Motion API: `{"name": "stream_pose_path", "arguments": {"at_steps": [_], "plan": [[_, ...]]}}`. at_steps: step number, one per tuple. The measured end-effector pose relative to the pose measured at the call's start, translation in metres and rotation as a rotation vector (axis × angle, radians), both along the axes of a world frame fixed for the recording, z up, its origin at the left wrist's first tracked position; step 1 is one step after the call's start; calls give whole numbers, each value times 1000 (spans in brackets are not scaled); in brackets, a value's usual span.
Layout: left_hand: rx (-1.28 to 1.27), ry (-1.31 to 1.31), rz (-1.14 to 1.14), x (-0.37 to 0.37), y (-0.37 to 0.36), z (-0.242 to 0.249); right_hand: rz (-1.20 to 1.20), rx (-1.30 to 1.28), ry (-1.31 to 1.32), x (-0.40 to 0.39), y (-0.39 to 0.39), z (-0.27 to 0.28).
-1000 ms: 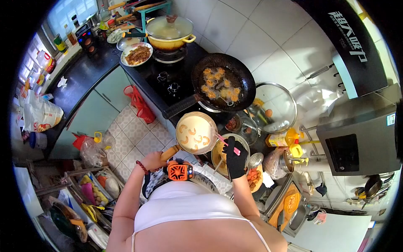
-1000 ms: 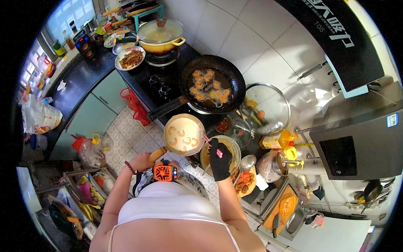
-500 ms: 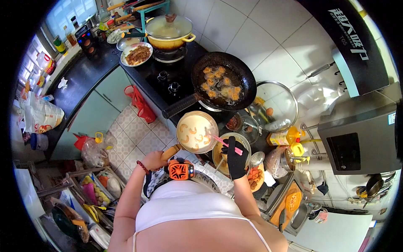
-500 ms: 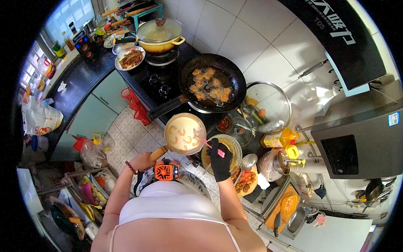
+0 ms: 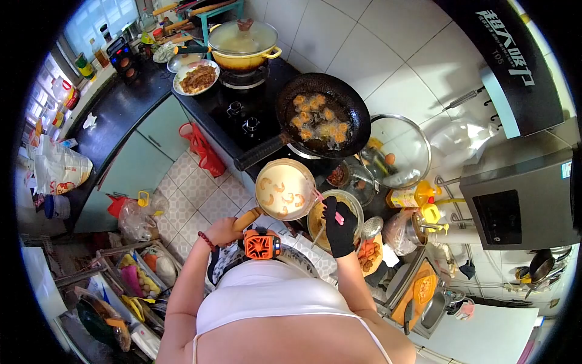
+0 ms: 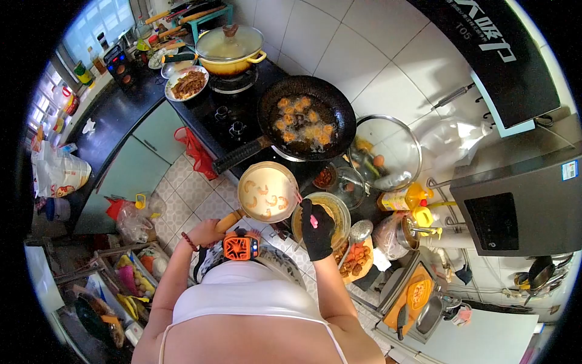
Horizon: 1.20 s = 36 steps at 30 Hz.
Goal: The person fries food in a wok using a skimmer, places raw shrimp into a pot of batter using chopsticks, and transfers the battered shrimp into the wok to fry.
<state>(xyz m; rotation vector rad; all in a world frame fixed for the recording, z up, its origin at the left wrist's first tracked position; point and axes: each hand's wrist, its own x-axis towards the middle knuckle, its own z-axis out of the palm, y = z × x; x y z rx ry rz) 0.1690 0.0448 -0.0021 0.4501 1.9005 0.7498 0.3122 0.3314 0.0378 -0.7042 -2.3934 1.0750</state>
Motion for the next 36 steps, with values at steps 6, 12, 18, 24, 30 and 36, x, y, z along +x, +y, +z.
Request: {"name": "stream_pose_path", "arguments": {"at_steps": [6, 12, 18, 24, 30, 36], "plan": [[-4, 43, -16, 0, 0, 1, -13, 69, -34, 1, 2, -2], [-10, 97, -48, -1, 0, 0, -25, -135, 28, -2, -1, 1], [5, 55, -21, -1, 1, 1, -44, -190, -4, 0, 1, 0], [7, 63, -51, -2, 0, -5, -71, -242, 32, 1, 5, -7], [-2, 3, -4, -2, -1, -6, -240, -279, 57, 9, 22, 8], [-51, 7, -2, -2, 4, 5, -410, -724, 567, 20, 109, -7]]}}
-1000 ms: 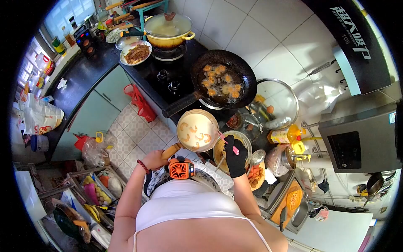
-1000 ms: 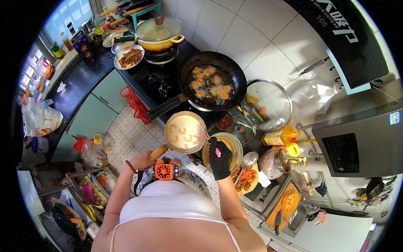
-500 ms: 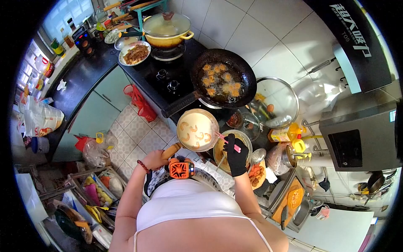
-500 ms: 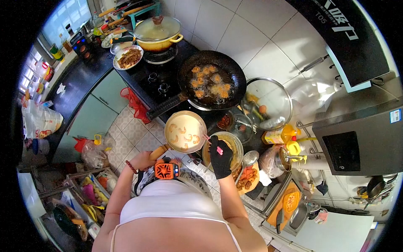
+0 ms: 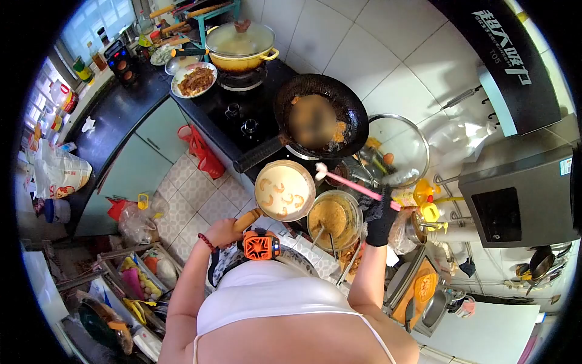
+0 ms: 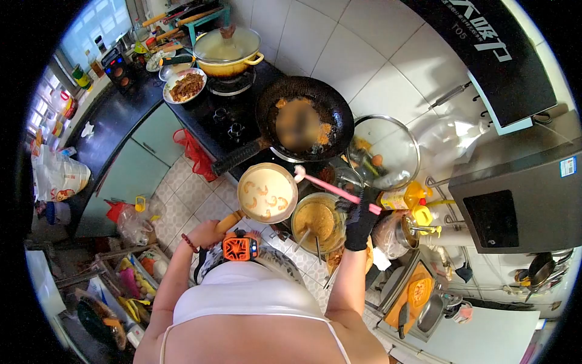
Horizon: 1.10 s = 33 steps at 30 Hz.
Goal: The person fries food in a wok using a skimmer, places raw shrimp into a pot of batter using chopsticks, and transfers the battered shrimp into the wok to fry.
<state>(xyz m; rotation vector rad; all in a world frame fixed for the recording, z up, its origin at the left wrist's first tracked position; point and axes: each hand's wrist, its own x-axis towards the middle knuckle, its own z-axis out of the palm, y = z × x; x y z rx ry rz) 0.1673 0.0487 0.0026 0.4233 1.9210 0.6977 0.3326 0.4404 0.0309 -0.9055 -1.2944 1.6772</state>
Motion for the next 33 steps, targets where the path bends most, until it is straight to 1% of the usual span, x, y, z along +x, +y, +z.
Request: {"name": "stream_pose_path", "arguments": {"at_steps": [1, 3, 6, 7, 8, 9, 10, 11, 12, 13, 16, 19, 20, 22, 23, 26, 29, 31, 32, 33], "plan": [[-3, 6, 3, 1, 0, 0, -30, -29, -49, -4, 7, 21], [17, 1, -3, 1, -2, -5, -122, -72, 253, -42, -1, 53], [28, 17, -28, 0, -2, -7, 9, 79, 62, -76, 46, 36], [29, 27, -39, 0, -2, -7, 47, 440, -200, -86, 57, 36], [35, 40, -43, 1, -3, -9, 16, 406, -244, -109, 68, 32], [41, 54, -45, 1, -5, -14, 23, 490, -232, -130, 48, 54], [47, 68, -46, 1, -6, -17, 115, 717, -346, -139, 50, 61], [33, 74, -53, 1, -5, -15, 115, 790, -343, -157, 65, 46], [19, 78, -59, 1, -4, -11, 114, 862, -340, -174, 66, 47], [5, 82, -64, 1, -3, -10, 170, 744, -460, -184, 68, 47], [16, 93, -68, 1, -4, -9, 264, 850, -514, -210, 73, 45], [-5, 86, -60, 1, -2, -2, 362, 860, -605, -231, 82, 40], [-15, 82, -57, 1, -1, -1, 426, 684, -488, -223, 47, 77], [7, 61, -47, 1, -3, -4, 403, 819, -550, -237, 66, 53], [17, 50, -43, 1, -3, -6, 389, 886, -582, -240, 62, 56], [2, 38, -53, 0, -3, -7, 458, 694, -461, -235, 49, 68], [12, 79, -76, 0, -4, -11, 453, 790, -431, -236, 62, 67], [45, 16, -33, 0, -5, -14, 449, 737, -557, -227, 68, 89], [57, -18, -11, 1, -6, -15, 392, 810, -503, -221, 73, 91], [60, -31, -3, 1, -6, -16, 407, 838, -400, -208, 80, 94]]}}
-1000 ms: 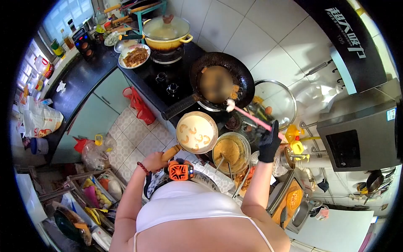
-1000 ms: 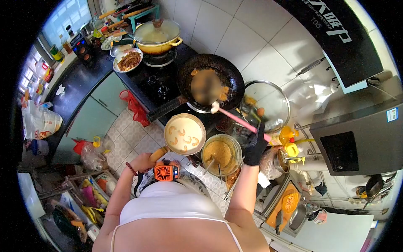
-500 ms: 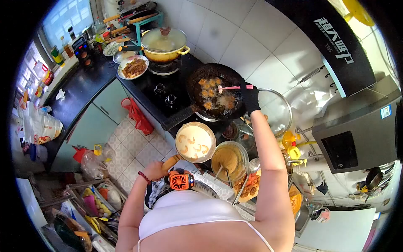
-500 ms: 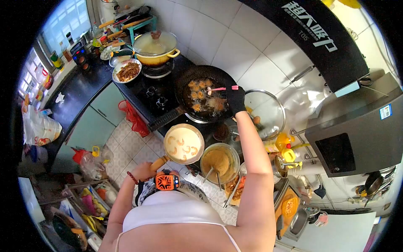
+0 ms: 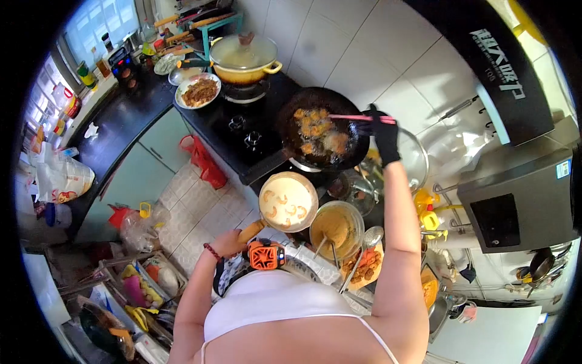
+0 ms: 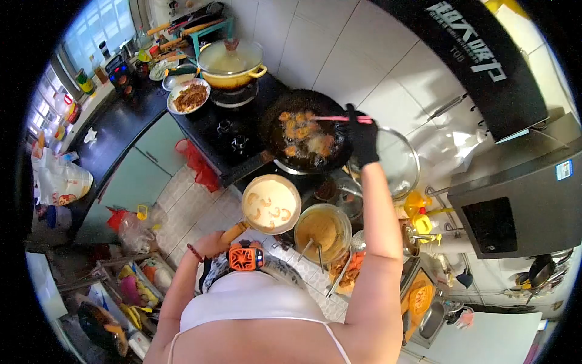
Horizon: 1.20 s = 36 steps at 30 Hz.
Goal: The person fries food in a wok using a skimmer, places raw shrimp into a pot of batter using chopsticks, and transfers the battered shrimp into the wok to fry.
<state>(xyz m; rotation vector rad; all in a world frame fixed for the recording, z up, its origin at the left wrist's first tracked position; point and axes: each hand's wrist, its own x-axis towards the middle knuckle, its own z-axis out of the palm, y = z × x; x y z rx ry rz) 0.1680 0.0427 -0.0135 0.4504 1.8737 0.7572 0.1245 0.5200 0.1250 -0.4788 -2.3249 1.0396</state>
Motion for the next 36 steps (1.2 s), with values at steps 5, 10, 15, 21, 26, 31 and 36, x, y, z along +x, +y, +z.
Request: {"name": "stream_pose_path", "arguments": {"at_steps": [5, 10, 15, 21, 26, 31, 36], "plan": [[-28, 5, 10, -2, 5, 17, -47, -336, 194, 103, -42, 45], [-16, -17, 13, -2, 4, 11, -6, -479, 120, 186, -92, -37], [-46, 22, 0, 0, 6, 12, 140, -568, 39, 203, -181, -98], [-40, 55, 6, 1, 10, 21, 408, 101, 30, 193, -214, -91], [-31, 82, -1, 2, 10, 22, 521, 341, -139, 195, -216, -108], [-5, 139, -55, 2, 3, 3, 592, 342, -135, 185, -212, -108], [-37, 84, -4, 3, 7, 18, 22, -682, 54, 192, -197, -151]]}}
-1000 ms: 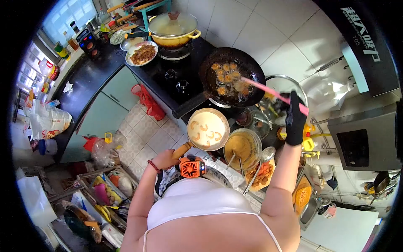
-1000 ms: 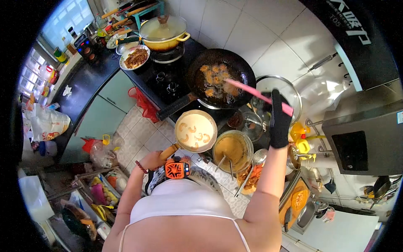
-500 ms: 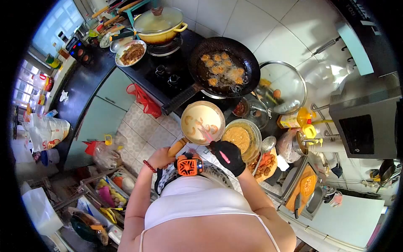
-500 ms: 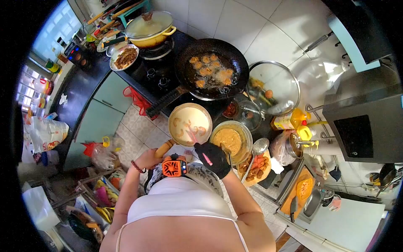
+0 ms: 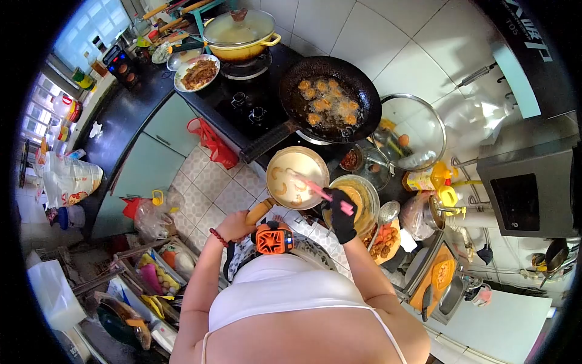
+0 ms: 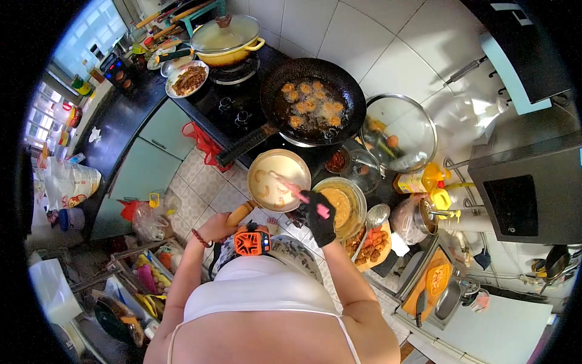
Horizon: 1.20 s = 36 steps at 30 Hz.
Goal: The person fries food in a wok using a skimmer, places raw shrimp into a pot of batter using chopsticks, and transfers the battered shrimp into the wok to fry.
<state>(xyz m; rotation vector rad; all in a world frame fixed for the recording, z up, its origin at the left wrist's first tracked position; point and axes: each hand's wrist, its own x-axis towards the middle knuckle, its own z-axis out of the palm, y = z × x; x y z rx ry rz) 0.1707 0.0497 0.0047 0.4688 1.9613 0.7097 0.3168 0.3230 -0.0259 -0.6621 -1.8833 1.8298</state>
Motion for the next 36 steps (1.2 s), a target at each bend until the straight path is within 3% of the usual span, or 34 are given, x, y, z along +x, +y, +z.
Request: {"name": "stream_pose_path", "arguments": {"at_steps": [2, 5, 8, 10, 12, 24, 29, 36], "plan": [[-1, -10, 8, 0, 1, 2, -241, -27, -3, -4, 19, -11], [15, -22, 24, 0, 2, 4, -197, -182, -94, -7, 34, 20], [19, -38, 29, 1, 1, 3, -162, -135, -67, -4, 31, 28], [11, -50, 23, 1, 0, -1, -96, -53, -57, 4, 41, -2], [8, -65, 28, 1, 0, -1, -56, 12, -88, -3, 36, 7], [45, -41, 20, 1, -5, -7, -38, -126, -236, -57, 37, 15], [61, 14, -14, 1, -5, -7, -21, -27, -65, -47, 12, 30], [29, -80, 7, -1, -1, 2, 198, 527, -152, -33, -12, 48]]}}
